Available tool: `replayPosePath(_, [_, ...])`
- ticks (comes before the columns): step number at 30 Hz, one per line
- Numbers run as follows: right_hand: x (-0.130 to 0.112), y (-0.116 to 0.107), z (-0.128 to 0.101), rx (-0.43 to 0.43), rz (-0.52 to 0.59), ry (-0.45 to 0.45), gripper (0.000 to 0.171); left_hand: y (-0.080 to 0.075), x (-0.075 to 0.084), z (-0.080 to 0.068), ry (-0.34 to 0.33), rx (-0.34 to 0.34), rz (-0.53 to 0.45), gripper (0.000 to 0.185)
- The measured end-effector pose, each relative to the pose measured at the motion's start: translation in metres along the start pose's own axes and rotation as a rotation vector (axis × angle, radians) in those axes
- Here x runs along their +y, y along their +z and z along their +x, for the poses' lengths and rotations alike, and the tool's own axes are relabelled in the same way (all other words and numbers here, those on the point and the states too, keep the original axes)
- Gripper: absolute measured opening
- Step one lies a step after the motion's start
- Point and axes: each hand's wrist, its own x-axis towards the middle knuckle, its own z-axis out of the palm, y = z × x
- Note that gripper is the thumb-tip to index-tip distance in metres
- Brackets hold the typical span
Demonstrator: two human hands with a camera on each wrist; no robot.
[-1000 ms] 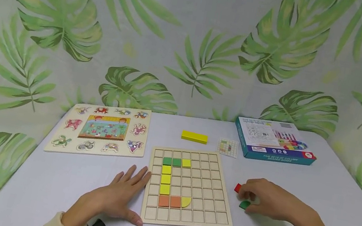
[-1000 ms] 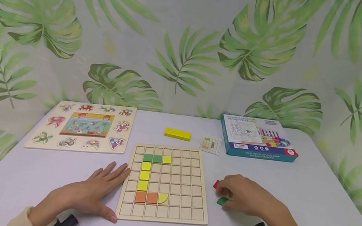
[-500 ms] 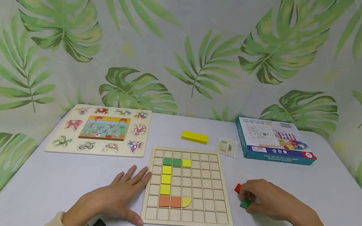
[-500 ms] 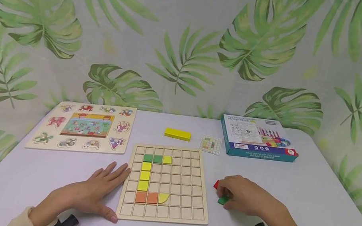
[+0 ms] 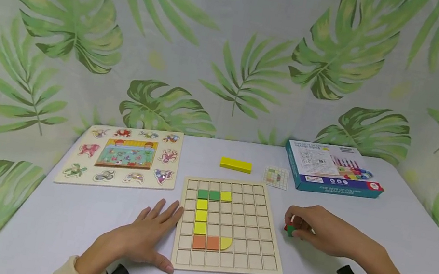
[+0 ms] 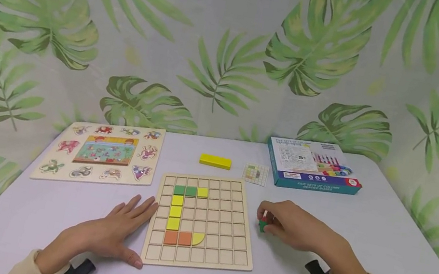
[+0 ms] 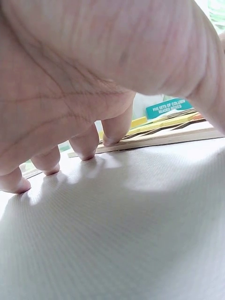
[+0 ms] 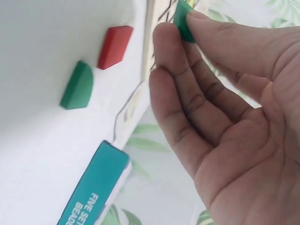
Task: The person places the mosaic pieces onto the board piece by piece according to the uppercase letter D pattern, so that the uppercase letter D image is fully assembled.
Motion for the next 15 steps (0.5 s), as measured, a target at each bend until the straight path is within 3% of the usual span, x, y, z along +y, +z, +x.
replayPosePath(15, [-0.015,0.000,0.030,0.001,0.048,-0.022,0.005,0.001,-0.002,0.001,0.012,0.002,-0.006,0.124])
